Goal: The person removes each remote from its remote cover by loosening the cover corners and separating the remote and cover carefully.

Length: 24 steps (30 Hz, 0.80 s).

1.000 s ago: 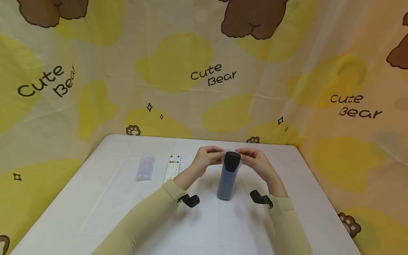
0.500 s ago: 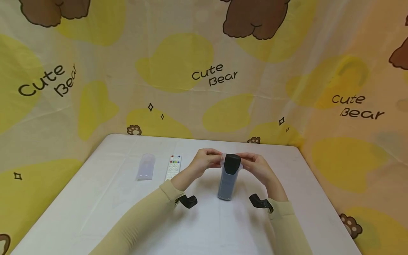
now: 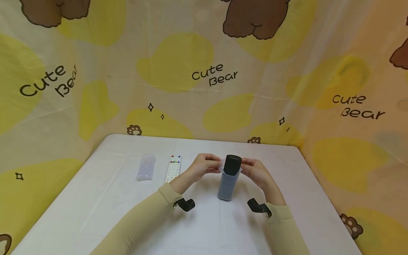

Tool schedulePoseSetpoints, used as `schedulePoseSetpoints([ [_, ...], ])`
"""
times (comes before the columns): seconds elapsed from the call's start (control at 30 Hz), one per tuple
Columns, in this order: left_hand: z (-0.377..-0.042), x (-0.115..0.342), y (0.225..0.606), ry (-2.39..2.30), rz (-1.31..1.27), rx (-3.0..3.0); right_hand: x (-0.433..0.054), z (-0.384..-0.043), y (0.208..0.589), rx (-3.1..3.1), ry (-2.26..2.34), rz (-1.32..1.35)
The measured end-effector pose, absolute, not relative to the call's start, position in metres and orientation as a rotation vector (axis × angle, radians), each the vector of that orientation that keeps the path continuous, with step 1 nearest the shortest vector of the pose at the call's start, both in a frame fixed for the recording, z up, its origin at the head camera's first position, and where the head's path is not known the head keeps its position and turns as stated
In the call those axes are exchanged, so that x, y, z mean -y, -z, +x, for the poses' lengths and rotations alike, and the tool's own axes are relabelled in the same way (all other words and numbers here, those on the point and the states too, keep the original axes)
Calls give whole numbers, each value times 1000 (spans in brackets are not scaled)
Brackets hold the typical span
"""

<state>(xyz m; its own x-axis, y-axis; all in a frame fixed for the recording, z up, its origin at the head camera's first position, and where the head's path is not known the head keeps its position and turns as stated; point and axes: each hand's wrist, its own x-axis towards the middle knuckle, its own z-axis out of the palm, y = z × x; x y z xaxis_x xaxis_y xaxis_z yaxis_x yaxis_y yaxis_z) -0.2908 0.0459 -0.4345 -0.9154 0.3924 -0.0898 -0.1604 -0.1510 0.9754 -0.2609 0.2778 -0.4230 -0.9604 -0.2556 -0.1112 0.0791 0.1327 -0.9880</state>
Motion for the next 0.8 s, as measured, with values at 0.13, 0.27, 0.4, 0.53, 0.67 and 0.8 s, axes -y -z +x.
schedulePoseSetpoints([
  [0.13, -290, -46, 438, -2127, 298, -1788, -276, -259, 424, -2160, 1932, -161],
  [0.27, -289, -48, 440, -2118, 302, -1847, -275, -255, 421, -2144, 1946, -123],
  [0.4, -288, -49, 437, -2125, 283, -1883, -277, -252, 414, -2120, 1969, -77],
  [0.53, -287, -48, 436, -2144, 243, -1890, -280, -249, 409, -2083, 1962, -87],
  [0.67, -288, -48, 436, -2140, 231, -1869, -280, -245, 410, -2086, 1943, -135],
  [0.8, -287, -48, 438, -2132, 216, -1777, -278, -243, 412, -2124, 1948, -135],
])
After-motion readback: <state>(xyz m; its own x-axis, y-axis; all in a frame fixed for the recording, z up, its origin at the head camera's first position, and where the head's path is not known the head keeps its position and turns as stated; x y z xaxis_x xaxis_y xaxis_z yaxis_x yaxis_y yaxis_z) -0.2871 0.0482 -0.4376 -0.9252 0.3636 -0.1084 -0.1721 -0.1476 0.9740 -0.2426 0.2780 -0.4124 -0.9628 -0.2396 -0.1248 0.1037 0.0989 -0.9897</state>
